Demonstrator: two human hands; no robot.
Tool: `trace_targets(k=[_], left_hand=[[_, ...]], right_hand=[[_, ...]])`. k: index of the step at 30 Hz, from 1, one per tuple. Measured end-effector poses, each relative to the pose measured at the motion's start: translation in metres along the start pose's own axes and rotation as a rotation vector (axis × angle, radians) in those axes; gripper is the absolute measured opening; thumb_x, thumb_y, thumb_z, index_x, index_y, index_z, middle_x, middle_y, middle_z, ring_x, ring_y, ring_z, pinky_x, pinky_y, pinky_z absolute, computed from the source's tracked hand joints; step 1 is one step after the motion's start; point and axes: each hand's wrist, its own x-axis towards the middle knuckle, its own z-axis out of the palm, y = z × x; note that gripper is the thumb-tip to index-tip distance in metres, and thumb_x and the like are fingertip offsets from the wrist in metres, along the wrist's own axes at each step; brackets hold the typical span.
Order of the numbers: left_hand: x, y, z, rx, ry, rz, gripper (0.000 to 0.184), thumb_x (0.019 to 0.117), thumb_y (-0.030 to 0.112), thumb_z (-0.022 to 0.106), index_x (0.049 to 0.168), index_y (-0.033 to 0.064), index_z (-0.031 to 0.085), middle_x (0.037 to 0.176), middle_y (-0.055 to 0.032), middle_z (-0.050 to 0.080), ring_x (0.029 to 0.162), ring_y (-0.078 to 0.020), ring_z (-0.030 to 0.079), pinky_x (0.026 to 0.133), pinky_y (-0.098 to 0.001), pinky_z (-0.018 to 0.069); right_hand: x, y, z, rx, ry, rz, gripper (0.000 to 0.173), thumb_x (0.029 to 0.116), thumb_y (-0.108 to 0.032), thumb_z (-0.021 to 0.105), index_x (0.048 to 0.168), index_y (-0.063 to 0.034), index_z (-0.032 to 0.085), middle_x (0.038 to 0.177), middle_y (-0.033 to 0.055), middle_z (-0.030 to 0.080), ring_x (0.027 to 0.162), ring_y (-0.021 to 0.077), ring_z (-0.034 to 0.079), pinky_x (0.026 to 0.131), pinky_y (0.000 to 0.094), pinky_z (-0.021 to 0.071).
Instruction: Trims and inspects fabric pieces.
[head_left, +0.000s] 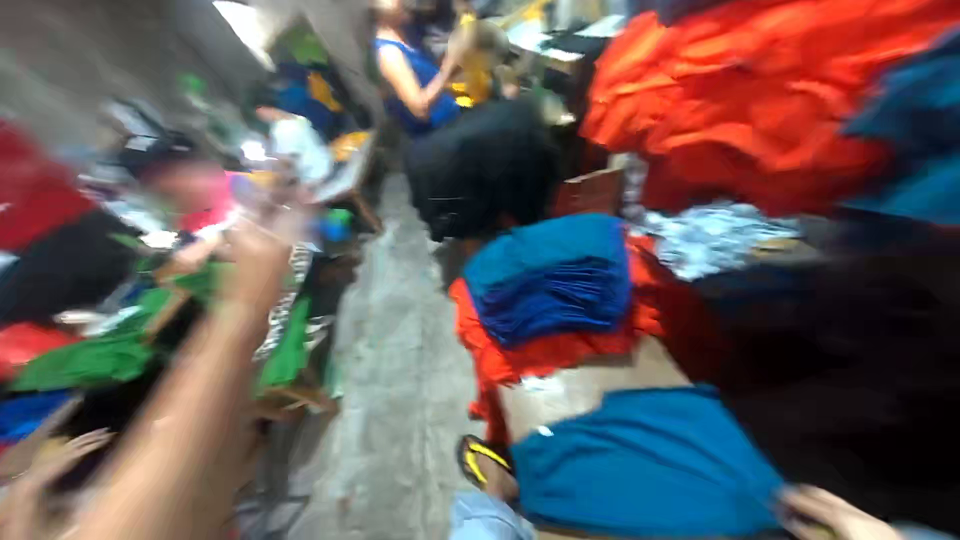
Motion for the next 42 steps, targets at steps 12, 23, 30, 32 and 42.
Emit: trace_targets(k=[12,23,30,32,42], left_hand=[[-0.267,-0.06,0.239,0.029,-0.498,-1.14,0.04,0.1077,0.021,0.051,0.141,-0.0012,0.053,0.122,-0.0243,0.065,0.099,-0.0342,0.069,0.085,-0.0498,0.0565],[-0.383,-0.029,0.305,0.044,-0.244,-1.269,0.035,0.0999,0.019,0.064,0.127,-0.0036,0.063,0.11,-0.0231,0.069,0.099,-0.0358,0.068,0.088,-0.0542,0.0538],[-0.374,-0.028,0.296,-0.088,-0.265,-1.328,0.033,0.0958,0.019,0.069,0.116,-0.0066,0.062,0.097,-0.0216,0.065,0.085,-0.0323,0.065,0.078,-0.0502,0.0548],[-0.36,-0.006,0.291,-0.238,-0.172,-1.284,0.035,0.0944,0.016,0.071,0.117,-0.0071,0.057,0.091,-0.0185,0.061,0.072,-0.0267,0.065,0.065,-0.0436,0.0582],[-0.156,0.121,0.222,-0.481,-0.319,-0.144,0.036,0.0989,0.005,0.055,0.13,-0.0136,0.056,0.111,-0.0156,0.071,0.099,-0.0171,0.07,0.086,-0.0345,0.0591]], right_hand=[[-0.016,0.029,0.039,0.034,0.183,0.016,0.02,0.0904,0.008,0.061,0.107,0.0087,0.072,0.128,0.033,0.061,0.12,0.0501,0.06,0.1,0.0622,0.0479],[0.019,0.009,0.001,-0.337,-0.261,0.021,0.026,0.0933,-0.001,0.063,0.118,0.0012,0.069,0.13,0.0321,0.057,0.117,0.05,0.06,0.096,0.0625,0.0493],[0.011,-0.029,0.016,-0.216,-0.072,-0.264,0.042,0.0907,-0.023,0.073,0.126,0.0,0.068,0.129,0.0306,0.062,0.115,0.0536,0.06,0.094,0.0693,0.0455],[0.017,-0.075,0.025,-0.037,-0.188,-0.338,0.055,0.091,-0.021,0.076,0.139,0.001,0.059,0.137,0.0286,0.058,0.123,0.0478,0.058,0.102,0.0643,0.0467],[-0.004,-0.224,-0.044,0.855,0.502,-0.409,0.029,0.0968,0.001,0.057,0.124,0.0093,0.061,0.113,0.006,0.072,0.106,0.003,0.066,0.098,0.0269,0.0543]])
